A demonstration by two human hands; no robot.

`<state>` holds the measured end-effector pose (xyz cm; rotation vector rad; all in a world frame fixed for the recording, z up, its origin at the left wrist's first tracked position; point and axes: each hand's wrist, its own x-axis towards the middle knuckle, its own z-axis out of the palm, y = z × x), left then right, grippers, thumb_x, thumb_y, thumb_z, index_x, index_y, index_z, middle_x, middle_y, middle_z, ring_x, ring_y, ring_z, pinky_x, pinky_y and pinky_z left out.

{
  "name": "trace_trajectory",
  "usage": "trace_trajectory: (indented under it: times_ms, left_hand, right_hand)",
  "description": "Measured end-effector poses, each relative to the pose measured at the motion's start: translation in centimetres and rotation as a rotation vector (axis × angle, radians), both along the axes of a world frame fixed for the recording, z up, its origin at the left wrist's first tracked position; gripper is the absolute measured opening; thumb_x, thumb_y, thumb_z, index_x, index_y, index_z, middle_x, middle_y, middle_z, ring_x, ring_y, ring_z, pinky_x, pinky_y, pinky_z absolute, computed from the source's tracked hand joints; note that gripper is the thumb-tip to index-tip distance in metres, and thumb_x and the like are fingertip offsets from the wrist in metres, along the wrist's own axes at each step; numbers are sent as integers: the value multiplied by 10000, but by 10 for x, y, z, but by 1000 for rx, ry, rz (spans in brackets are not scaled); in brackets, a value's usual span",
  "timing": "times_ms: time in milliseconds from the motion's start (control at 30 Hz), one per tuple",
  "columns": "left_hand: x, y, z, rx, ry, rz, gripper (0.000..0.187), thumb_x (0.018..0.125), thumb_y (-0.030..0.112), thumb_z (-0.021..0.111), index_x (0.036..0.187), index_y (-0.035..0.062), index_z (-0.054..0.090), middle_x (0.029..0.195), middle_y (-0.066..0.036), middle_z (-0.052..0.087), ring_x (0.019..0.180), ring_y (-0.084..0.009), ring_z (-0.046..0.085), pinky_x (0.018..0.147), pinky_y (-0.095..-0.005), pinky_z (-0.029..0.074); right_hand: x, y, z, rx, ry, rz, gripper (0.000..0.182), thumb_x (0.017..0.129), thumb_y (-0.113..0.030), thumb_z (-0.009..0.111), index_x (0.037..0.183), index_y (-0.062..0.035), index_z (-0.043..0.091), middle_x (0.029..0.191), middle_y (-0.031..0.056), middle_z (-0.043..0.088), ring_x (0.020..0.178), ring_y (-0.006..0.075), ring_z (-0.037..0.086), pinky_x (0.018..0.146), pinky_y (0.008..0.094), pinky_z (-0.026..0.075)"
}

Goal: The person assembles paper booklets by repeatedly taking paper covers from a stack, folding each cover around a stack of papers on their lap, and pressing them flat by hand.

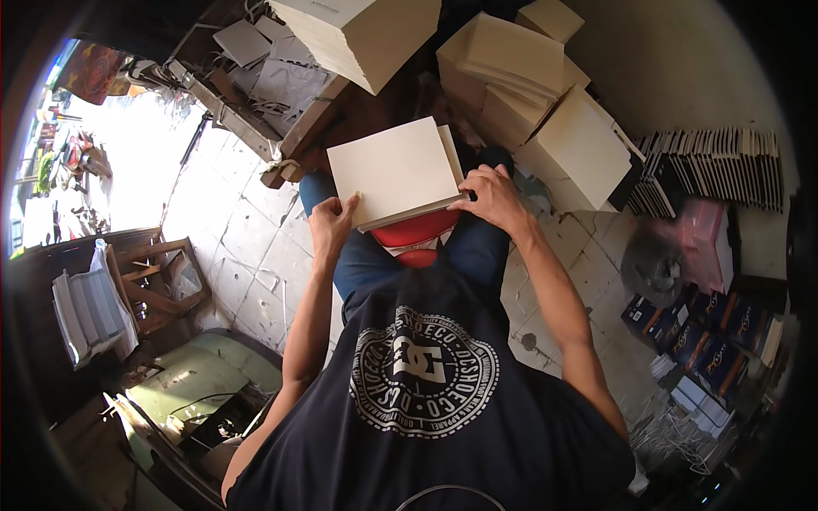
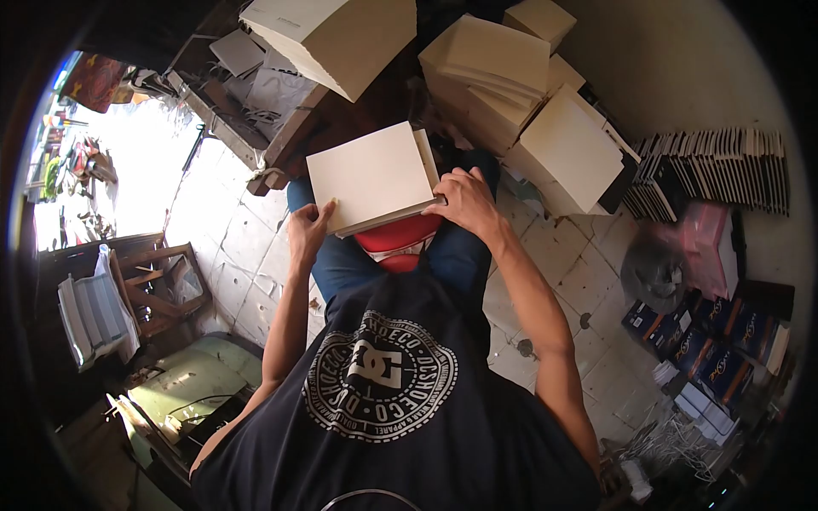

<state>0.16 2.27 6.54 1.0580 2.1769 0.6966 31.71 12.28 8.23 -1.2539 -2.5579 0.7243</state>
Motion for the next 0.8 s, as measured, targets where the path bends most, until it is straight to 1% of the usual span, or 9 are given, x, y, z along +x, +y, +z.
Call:
trace_trajectory:
  times_ms: [100,133,200,233,400,500,600,700,800]
  left_hand:
    - [0,0,-3,61,9,-17,545,854,470,735,607,6,590,505,-29,507,484,-92,441,470,-331,346]
    - [-1,1,-1,34,12,-20,539,851,452,738,615,-10,591,510,-56,519,489,-113,460,487,-344,369]
    - [-1,2,5,-21,19,-20,528,846,416,744,630,-42,594,520,-109,542,500,-154,498,520,-369,416]
    - [0,3,8,-23,11,-15,528,845,419,744,631,-41,599,521,-108,544,500,-153,502,520,-369,417]
    - [0,3,9,2,-31,-21,529,843,429,744,628,-36,611,520,-100,556,497,-152,511,516,-367,419]
    - [-5,4,10,-60,6,-51,497,843,423,748,692,-43,663,556,-93,597,525,-151,551,536,-345,447]
    - [-6,-3,12,3,-116,43,452,839,394,762,827,-56,717,666,-105,683,605,-168,643,596,-325,508]
    - [-13,-20,15,54,-61,-20,453,818,364,795,946,-65,728,792,-129,734,717,-191,710,682,-320,553]
    - [-16,-39,25,18,11,-167,416,797,335,818,962,-39,737,854,-153,747,774,-219,731,731,-339,567]
  right_hand:
    - [1,5,-11,56,41,38,319,763,-394,784,779,-81,727,842,26,681,899,217,620,818,395,413]
    - [1,7,-16,91,71,53,317,755,-397,783,752,-86,722,821,27,683,880,217,627,798,409,426]
    - [1,11,-23,72,83,77,291,773,-347,788,769,-63,727,816,44,684,872,235,628,818,388,431]
    - [1,13,-25,62,89,89,279,782,-323,791,778,-51,730,813,53,685,867,243,629,828,378,434]
    - [1,19,-33,55,205,111,286,748,-312,804,713,-44,711,762,79,683,803,283,645,775,411,481]
    - [2,20,-31,45,210,114,302,760,-294,811,727,-13,706,764,103,689,781,306,641,749,409,486]
    - [0,18,-26,51,202,106,306,767,-280,814,729,2,703,759,112,691,766,312,640,738,404,488]
    - [0,18,-27,48,216,104,294,767,-264,815,721,3,702,749,112,689,755,309,638,738,401,485]
    - [0,18,-27,43,217,105,275,767,-245,815,721,1,702,747,112,689,749,305,636,737,399,480]
